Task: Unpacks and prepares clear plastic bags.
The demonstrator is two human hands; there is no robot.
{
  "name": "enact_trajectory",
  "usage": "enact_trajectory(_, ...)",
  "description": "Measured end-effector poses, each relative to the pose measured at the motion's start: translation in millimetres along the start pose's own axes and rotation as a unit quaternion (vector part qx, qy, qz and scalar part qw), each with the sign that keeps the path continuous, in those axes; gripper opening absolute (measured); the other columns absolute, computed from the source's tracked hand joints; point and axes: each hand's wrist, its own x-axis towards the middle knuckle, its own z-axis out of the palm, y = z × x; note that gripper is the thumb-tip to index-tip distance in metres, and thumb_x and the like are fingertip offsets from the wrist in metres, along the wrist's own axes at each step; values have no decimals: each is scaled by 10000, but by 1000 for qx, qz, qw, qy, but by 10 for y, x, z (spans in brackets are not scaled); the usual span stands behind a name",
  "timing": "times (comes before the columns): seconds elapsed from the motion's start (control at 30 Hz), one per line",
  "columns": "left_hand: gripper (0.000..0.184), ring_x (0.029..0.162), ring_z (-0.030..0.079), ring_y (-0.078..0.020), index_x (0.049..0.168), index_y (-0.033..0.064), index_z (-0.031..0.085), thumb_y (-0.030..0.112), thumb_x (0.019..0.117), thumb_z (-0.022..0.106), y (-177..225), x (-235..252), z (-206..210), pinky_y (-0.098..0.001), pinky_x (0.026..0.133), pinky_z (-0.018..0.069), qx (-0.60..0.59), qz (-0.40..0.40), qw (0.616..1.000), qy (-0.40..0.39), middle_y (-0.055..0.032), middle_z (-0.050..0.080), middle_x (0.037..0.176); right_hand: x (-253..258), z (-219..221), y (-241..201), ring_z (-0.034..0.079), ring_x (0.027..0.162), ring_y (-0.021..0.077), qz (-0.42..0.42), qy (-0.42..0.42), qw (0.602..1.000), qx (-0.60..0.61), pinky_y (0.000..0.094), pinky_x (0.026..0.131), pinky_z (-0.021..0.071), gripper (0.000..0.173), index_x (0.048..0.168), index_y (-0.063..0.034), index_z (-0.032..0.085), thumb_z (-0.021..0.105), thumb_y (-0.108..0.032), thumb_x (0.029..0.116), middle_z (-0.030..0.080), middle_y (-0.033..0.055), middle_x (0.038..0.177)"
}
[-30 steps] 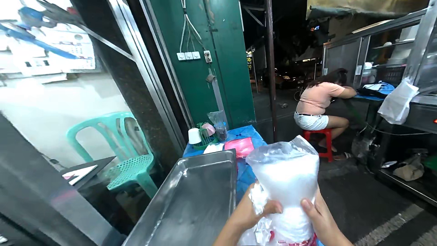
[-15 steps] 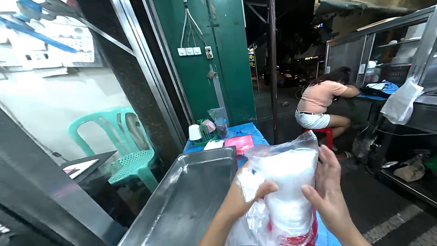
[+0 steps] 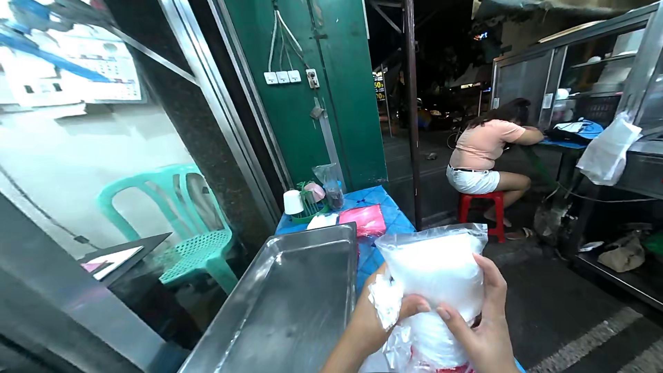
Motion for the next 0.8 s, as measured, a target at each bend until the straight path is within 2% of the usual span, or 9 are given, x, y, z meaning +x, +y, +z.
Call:
enact_trajectory(0.17, 552, 803, 647, 54, 1162, -11, 594, 344, 814, 832, -41, -31, 14, -151, 744, 565, 6, -5, 1000, 2, 81, 697, 946, -54, 1, 65, 493, 1328, 5, -6, 0, 1000, -1, 223, 1094, 456, 824, 1533, -234, 337, 740, -539, 883, 477, -48, 1496)
enact_trajectory(0.23, 549, 750, 641, 33, 1180, 1, 578, 329, 819, 830, 13, -45, 9, -164, 681, 566, -3, -37, 999, 0, 75, 688, 927, -129, -12, 107, 456, 1374, 22, -13, -15, 1000, -11, 249, 1133, 426, 765, 1564, -270, 311, 658, -550, 943, 433, -44, 1547)
enact_trajectory(0.37, 672, 642, 604, -38, 1414, -25, 462, 382, 933, 695, 182, -163, 10, -199, 565, 539, -15, -24, 994, 110, -20, 672, 989, -533, -194, 194, 356, 1485, 128, 5, -86, 994, -72, 346, 1215, 346, 591, 1579, -185, 345, 416, -487, 1076, 366, 85, 1618)
enact_trajectory(0.43, 594, 617, 620, -62, 1389, 34, 511, 447, 979, 627, 306, -282, 25, -206, 567, 565, -28, 30, 982, 183, -13, 680, 935, -693, -335, 179, 361, 1476, 139, 25, -94, 990, -104, 361, 1203, 354, 482, 1509, -218, 461, 398, -447, 1089, 405, 59, 1581)
enact_trajectory(0.53, 492, 687, 712, -127, 1293, 104, 575, 490, 988, 568, 455, -493, 141, -269, 668, 634, -67, 88, 973, 205, -17, 734, 935, -649, -489, -64, 440, 1390, 105, 44, -62, 994, -81, 326, 1131, 408, 415, 1345, -249, 590, 348, -471, 1092, 511, -26, 1447)
enact_trajectory(0.6, 415, 798, 736, -144, 1281, 171, 608, 465, 989, 587, 461, -587, 259, -269, 685, 642, -86, 120, 970, 191, -16, 718, 1110, -463, -483, -332, 525, 1280, 48, 9, -72, 997, -16, 263, 1052, 458, 440, 1326, -290, 582, 310, -533, 1080, 578, -114, 1334)
enact_trajectory(0.67, 388, 916, 732, -157, 1305, 214, 631, 438, 988, 616, 450, -646, 368, -262, 681, 643, -117, 135, 970, 163, -28, 648, 1283, -307, -442, -654, 543, 1233, 37, 7, -144, 989, 15, 255, 1035, 473, 427, 1337, -259, 562, 424, -543, 1049, 583, -91, 1292)
enact_trajectory(0.73, 405, 997, 728, -184, 1314, 207, 644, 424, 972, 648, 476, -689, 461, -292, 743, 649, -166, 128, 969, 130, -47, 629, 1347, -211, -397, -887, 582, 1143, 94, 28, -195, 980, 16, 285, 994, 480, 290, 1205, -159, 620, 639, -365, 1002, 632, 16, 1168)
enact_trajectory(0.8, 522, 1084, 713, -191, 1371, 134, 607, 396, 931, 708, 533, -758, 496, -337, 882, 627, -194, 86, 974, 81, -59, 629, 1384, -170, -392, -926, 585, 1082, 73, 15, -189, 982, -20, 239, 963, 476, 113, 1078, -153, 641, 641, -239, 1006, 626, 14, 1070)
